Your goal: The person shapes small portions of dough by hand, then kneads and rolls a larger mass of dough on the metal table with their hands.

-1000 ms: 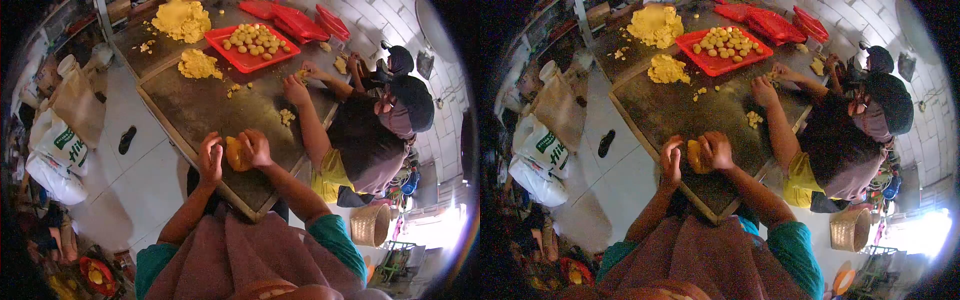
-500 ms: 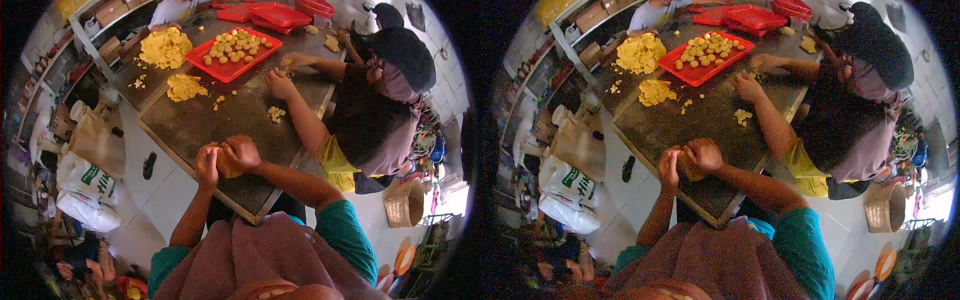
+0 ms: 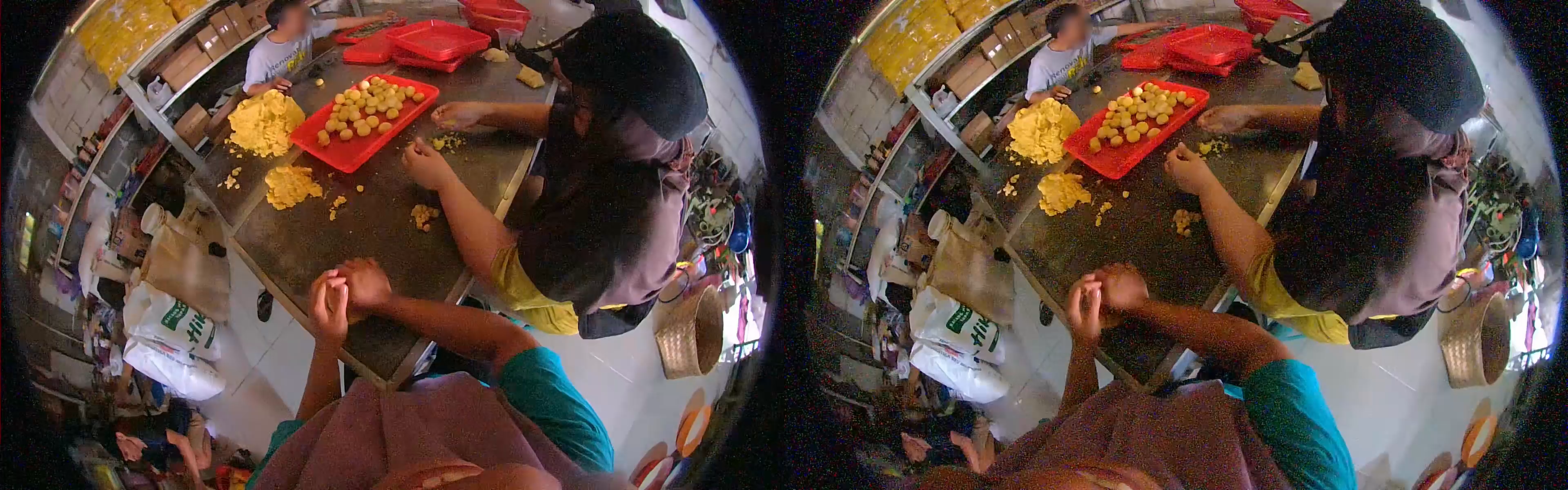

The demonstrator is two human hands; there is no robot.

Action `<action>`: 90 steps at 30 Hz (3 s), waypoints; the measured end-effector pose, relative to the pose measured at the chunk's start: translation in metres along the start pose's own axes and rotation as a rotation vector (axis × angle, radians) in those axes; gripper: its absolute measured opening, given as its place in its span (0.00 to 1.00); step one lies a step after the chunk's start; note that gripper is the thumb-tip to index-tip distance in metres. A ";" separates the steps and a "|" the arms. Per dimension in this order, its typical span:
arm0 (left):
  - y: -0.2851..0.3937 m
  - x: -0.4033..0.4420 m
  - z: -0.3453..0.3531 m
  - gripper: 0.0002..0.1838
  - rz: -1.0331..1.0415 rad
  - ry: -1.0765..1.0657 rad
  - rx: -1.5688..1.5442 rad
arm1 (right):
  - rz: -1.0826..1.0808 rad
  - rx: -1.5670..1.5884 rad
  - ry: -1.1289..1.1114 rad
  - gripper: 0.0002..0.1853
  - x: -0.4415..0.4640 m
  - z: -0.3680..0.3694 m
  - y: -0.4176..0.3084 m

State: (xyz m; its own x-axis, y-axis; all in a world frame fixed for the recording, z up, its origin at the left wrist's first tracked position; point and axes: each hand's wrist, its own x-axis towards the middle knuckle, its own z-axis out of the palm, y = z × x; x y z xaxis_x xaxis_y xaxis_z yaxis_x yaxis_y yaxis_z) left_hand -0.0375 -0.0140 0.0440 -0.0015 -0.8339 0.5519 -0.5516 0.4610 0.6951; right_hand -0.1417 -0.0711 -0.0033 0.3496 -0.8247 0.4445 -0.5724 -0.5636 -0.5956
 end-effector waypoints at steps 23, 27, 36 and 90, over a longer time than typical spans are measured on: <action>-0.172 0.239 0.079 0.22 -0.695 -0.184 -0.660 | -0.070 -0.093 -0.204 0.27 0.010 -0.020 -0.009; -0.190 0.274 0.100 0.23 -0.826 -0.144 -0.714 | 0.059 -0.036 -0.370 0.28 0.034 -0.032 -0.013; -0.197 0.316 0.085 0.10 -0.857 -0.272 -0.949 | 0.522 0.267 -0.473 0.32 0.109 -0.057 0.040; -0.135 0.376 0.063 0.06 -0.541 -0.271 -1.060 | 0.007 -0.556 0.081 0.31 0.361 0.046 0.278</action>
State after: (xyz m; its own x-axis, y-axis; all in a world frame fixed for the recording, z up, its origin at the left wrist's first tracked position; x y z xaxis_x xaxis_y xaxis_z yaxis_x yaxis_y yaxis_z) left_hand -0.0162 -0.4090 0.1290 -0.2265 -0.9728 0.0492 0.4185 -0.0516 0.9067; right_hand -0.1405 -0.5273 -0.0393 0.2986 -0.8098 0.5050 -0.8869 -0.4309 -0.1666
